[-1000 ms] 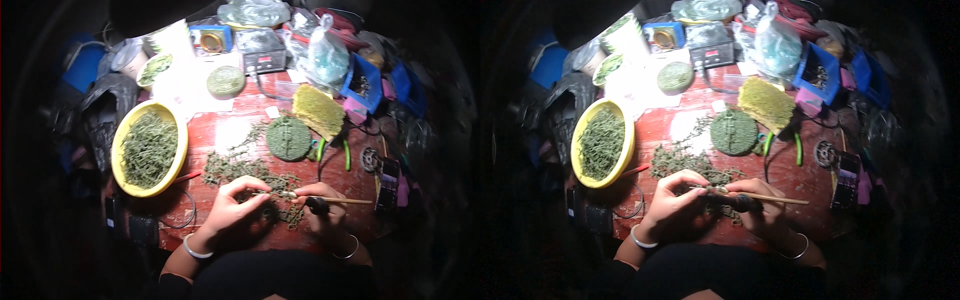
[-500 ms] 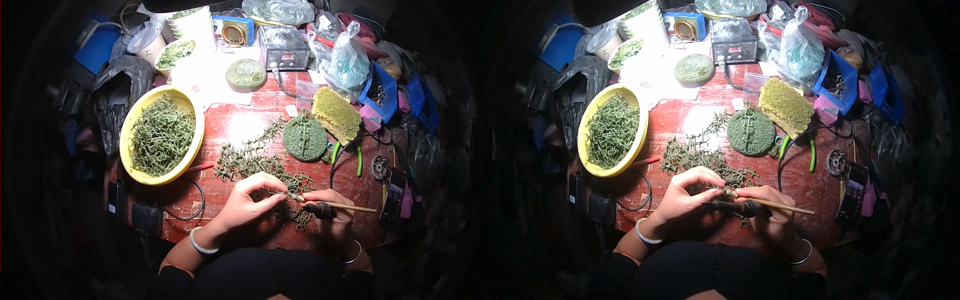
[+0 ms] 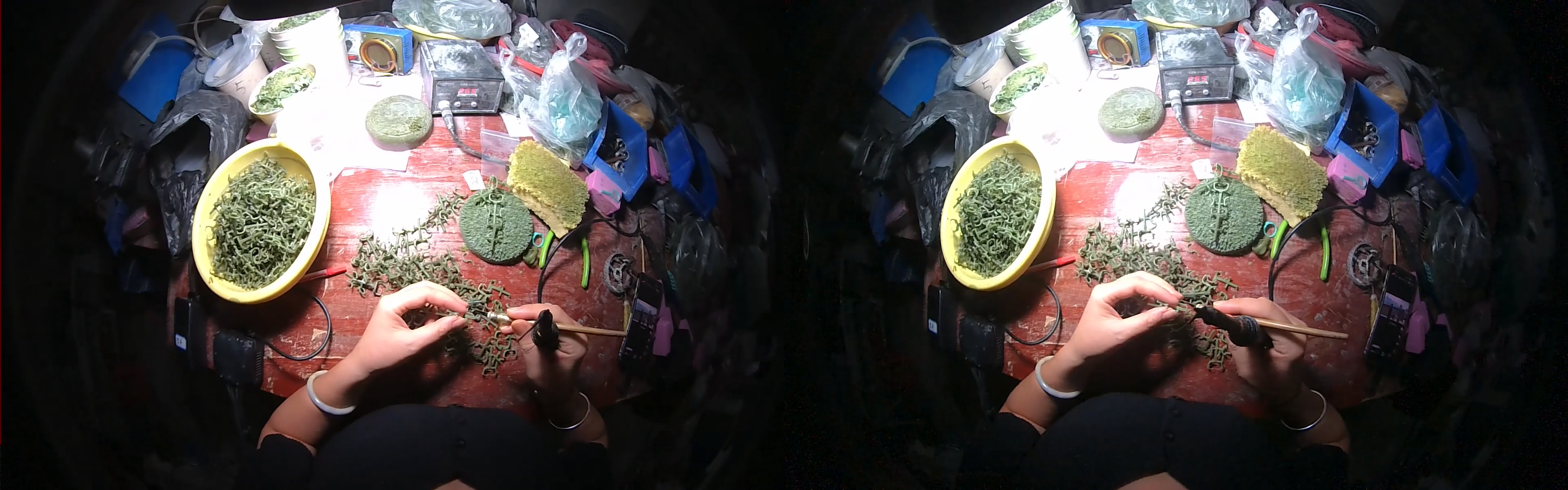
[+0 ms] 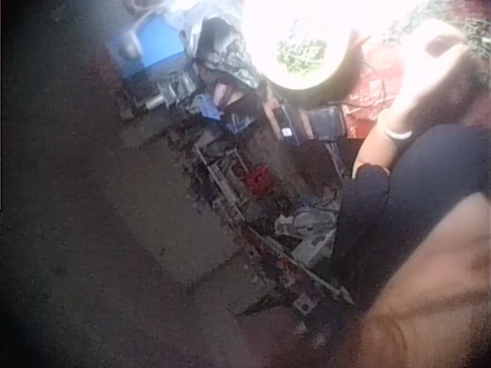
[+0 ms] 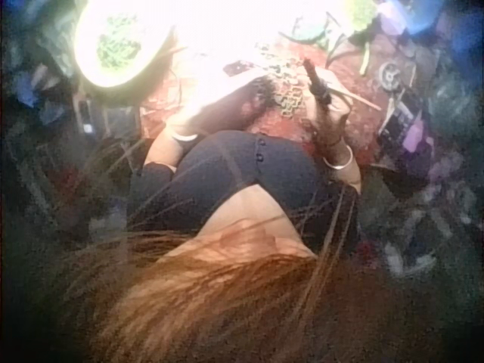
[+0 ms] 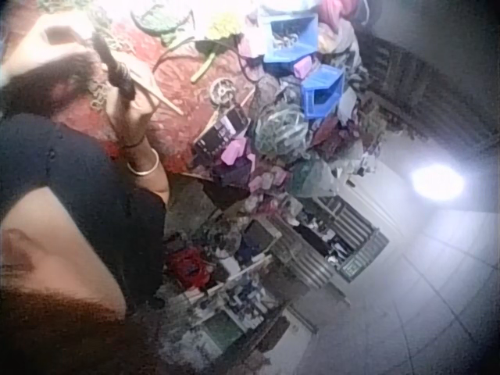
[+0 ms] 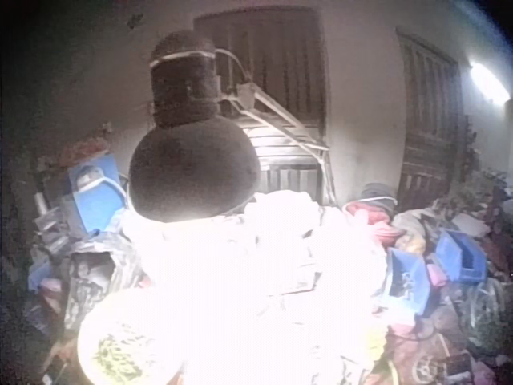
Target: The person uses a heated tool to attach pieces of green foliage to a circular moss base. They pick up individual pieces of greenery by hand and press them onto the surface of the base with the metal tip of the tool.
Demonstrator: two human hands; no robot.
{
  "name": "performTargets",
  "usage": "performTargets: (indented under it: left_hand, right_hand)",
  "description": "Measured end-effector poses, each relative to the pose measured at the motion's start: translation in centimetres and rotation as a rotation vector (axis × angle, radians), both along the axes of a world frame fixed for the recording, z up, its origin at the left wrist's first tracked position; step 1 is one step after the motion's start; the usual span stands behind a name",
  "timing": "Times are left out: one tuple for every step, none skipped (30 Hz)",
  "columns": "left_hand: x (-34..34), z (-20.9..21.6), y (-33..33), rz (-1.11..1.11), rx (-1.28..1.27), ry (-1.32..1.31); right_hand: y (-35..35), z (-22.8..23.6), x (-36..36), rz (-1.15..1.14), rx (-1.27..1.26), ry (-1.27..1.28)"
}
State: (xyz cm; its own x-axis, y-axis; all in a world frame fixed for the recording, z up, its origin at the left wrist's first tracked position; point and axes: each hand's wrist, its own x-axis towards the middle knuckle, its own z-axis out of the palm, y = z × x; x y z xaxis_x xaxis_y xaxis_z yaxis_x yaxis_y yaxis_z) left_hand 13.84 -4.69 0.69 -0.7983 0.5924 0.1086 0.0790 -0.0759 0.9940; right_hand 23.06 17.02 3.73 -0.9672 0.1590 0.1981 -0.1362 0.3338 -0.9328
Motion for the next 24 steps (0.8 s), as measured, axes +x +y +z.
performTargets:
  left_hand:
    - [0.0,0.1,0.0,-0.002,0.004,-0.021]
    - [0.0,0.1,-0.1,-0.001,0.004,-0.022]
    - [0.0,0.1,-0.2,0.004,-0.008,-0.030]
    - [0.0,0.1,-0.3,0.009,-0.020,-0.039]
    - [-0.1,0.1,-0.2,0.007,-0.018,-0.039]
    - [-0.1,0.1,-0.2,0.002,-0.010,-0.052]
    - [-0.1,0.1,-0.2,-0.002,-0.002,-0.066]
    - [-0.1,0.2,-0.2,-0.003,-0.002,-0.066]
    - [0.0,0.3,-0.2,-0.007,0.002,-0.151]
    - [0.1,0.5,-0.2,-0.011,0.005,-0.236]
    - [0.1,0.6,-0.2,-0.013,0.006,-0.236]
    - [0.0,0.7,-0.2,-0.024,0.023,-0.280]
    - [0.0,0.8,-0.2,-0.034,0.040,-0.324]
    - [0.1,1.0,-0.2,-0.036,0.041,-0.324]
    - [0.1,1.3,-0.1,-0.029,0.043,-0.387]
    - [0.1,1.4,-0.1,-0.022,0.045,-0.451]
    - [0.1,1.3,-0.3,-0.020,0.045,-0.450]
    - [0.1,1.1,-0.6,-0.029,0.059,-0.616]
    - [0.2,1.0,-0.8,-0.038,0.072,-0.782]
    - [0.1,1.0,-0.7,-0.039,0.073,-0.783]
    - [0.1,1.1,-0.6,-0.043,0.087,-0.768]
    - [0.0,1.2,-0.5,-0.048,0.100,-0.753]
    - [0.1,1.1,-0.4,-0.052,0.101,-0.754]
    - [0.1,1.1,-0.4,-0.077,0.111,-0.742]
  right_hand:
    - [0.1,0.2,-0.1,-0.004,0.004,-0.001]
    - [0.1,0.3,-0.3,0.033,0.049,0.057]
    - [0.0,0.3,-0.4,0.069,0.094,0.114]
    - [-0.1,0.2,-0.4,0.070,0.094,0.113]
    - [-0.2,0.1,-0.4,0.043,0.065,0.100]
    - [-0.3,0.0,-0.3,0.017,0.036,0.086]
    - [-0.4,0.1,-0.3,0.015,0.037,0.086]
    - [-0.6,0.1,-0.2,-0.027,0.002,0.071]
    - [-0.6,0.1,-0.2,-0.069,-0.033,0.055]
    - [-0.6,0.2,-0.2,-0.070,-0.032,0.055]
    - [-0.5,0.2,-0.2,-0.061,-0.016,0.054]
    - [-0.5,0.2,-0.2,-0.052,-0.001,0.052]
    - [-0.4,0.2,-0.3,-0.054,0.001,0.053]
    - [-0.3,0.1,-0.4,-0.015,0.054,0.076]
    - [-0.2,0.0,-0.4,0.025,0.108,0.098]
    - [-0.1,0.0,-0.6,0.023,0.110,0.098]
    - [0.0,-0.1,-0.7,0.042,0.121,0.138]
    - [0.0,-0.2,-0.8,0.060,0.132,0.178]
    - [-0.1,-0.2,-0.7,0.061,0.132,0.179]
    - [-0.2,-0.2,-0.6,0.047,0.102,0.151]
    - [-0.3,-0.2,-0.6,0.032,0.073,0.124]
    - [-0.4,-0.2,-0.7,0.030,0.075,0.122]
    - [-0.4,-0.2,-0.9,0.040,0.081,0.137]
    - [-0.5,-0.2,-1.0,0.050,0.088,0.151]
